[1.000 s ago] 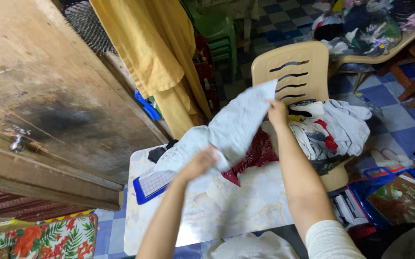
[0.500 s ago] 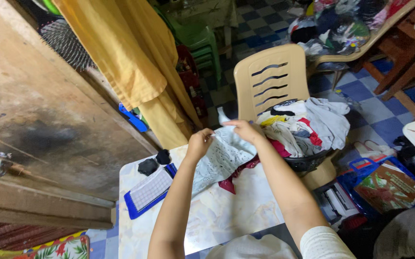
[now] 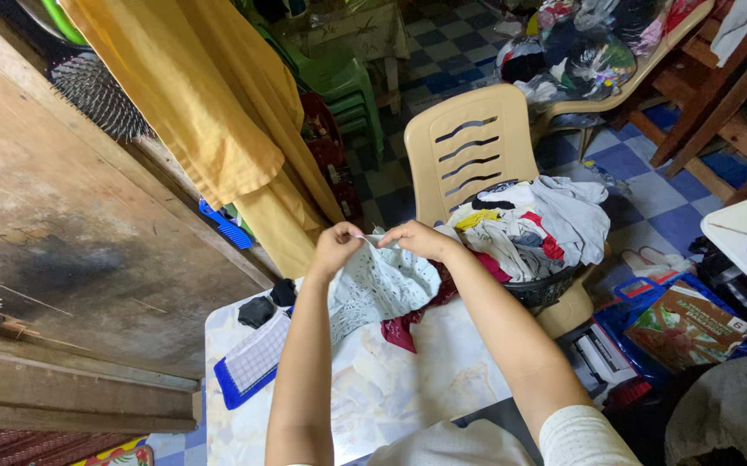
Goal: The person folds various pieces of clothing, including a patterned cloth and a red bandana, by hand on a table.
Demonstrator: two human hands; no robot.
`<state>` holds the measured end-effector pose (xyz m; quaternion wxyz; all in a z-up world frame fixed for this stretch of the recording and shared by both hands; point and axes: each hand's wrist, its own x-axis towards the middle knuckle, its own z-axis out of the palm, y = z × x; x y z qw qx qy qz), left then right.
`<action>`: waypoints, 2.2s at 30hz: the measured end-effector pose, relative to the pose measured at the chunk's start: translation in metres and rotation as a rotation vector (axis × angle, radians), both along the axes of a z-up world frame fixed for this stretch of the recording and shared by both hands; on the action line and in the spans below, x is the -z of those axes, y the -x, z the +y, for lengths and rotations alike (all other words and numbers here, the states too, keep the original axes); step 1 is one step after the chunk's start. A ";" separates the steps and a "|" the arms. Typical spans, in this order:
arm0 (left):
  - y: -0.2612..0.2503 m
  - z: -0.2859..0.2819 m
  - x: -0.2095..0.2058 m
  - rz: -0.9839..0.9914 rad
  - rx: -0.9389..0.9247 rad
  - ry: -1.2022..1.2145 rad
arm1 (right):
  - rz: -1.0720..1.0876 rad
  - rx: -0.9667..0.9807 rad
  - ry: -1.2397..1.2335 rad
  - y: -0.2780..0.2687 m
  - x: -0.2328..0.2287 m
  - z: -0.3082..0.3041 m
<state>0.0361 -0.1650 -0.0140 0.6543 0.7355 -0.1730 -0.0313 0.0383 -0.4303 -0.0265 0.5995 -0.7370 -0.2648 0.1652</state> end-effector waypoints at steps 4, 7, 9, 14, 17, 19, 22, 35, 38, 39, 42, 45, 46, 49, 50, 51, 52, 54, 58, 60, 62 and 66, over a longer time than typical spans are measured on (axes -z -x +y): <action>-0.017 0.033 -0.009 -0.153 -0.202 -0.103 | -0.356 0.085 0.381 0.003 -0.018 0.004; -0.021 0.081 -0.043 -0.122 -0.377 -0.177 | -0.570 0.233 0.702 0.009 -0.041 -0.003; -0.014 0.106 -0.073 -0.114 -0.431 -0.236 | -0.630 0.268 0.693 0.007 -0.070 -0.007; 0.014 0.128 -0.131 -0.203 -0.437 -0.107 | -0.798 0.316 0.450 -0.008 -0.145 -0.015; 0.022 0.129 -0.160 -0.320 -0.373 -0.011 | -0.886 0.256 0.020 -0.021 -0.178 -0.014; 0.027 0.128 -0.171 -0.403 -0.384 -0.037 | -0.706 0.250 -0.018 -0.020 -0.195 -0.017; 0.037 0.124 -0.179 -0.557 -0.487 -0.260 | -0.707 0.263 0.127 -0.012 -0.214 -0.012; 0.040 0.108 -0.180 -0.448 -0.577 -0.312 | -0.567 0.271 0.094 -0.011 -0.200 -0.017; 0.060 0.082 -0.202 -0.675 -0.802 -0.743 | -0.611 0.300 0.132 -0.005 -0.201 0.001; 0.066 0.068 -0.211 -0.821 -0.769 -0.785 | -0.611 0.302 0.132 -0.002 -0.202 0.011; 0.069 0.014 -0.223 -1.150 -0.488 -0.657 | -0.712 0.219 -0.016 0.007 -0.200 0.049; 0.054 -0.015 -0.219 -0.443 -0.238 -0.765 | -0.593 0.215 -0.044 0.008 -0.182 0.061; 0.051 -0.014 -0.215 -0.443 -0.236 -0.765 | -0.510 0.184 -0.243 0.004 -0.170 0.055; 0.041 0.005 -0.201 -0.204 -0.271 -0.456 | -0.335 0.195 -0.476 -0.006 -0.095 0.025; 0.040 0.019 -0.197 -0.223 -0.187 -0.246 | -0.248 0.206 -0.393 -0.007 -0.060 0.016; 0.037 0.031 -0.192 -0.240 -0.101 -0.036 | -0.161 0.215 -0.310 -0.007 -0.025 0.016; 0.034 0.042 -0.187 -0.244 -0.105 -0.040 | -0.033 0.308 -0.108 0.001 0.012 0.022; 0.032 0.064 -0.175 -0.179 -0.073 0.251 | 0.027 0.334 0.150 0.012 0.069 0.029; 0.043 0.122 -0.155 -0.129 -0.262 0.274 | 0.016 0.363 0.105 0.019 0.108 0.032; 0.057 0.153 -0.142 -0.258 -0.663 0.160 | -0.068 0.482 0.056 0.016 0.103 0.026; 0.071 0.179 -0.120 -0.493 -0.964 -0.026 | -0.155 0.607 0.010 0.016 0.092 0.012; 0.091 0.229 -0.069 -0.559 -1.368 -0.007 | -0.236 0.479 0.214 0.010 0.064 -0.002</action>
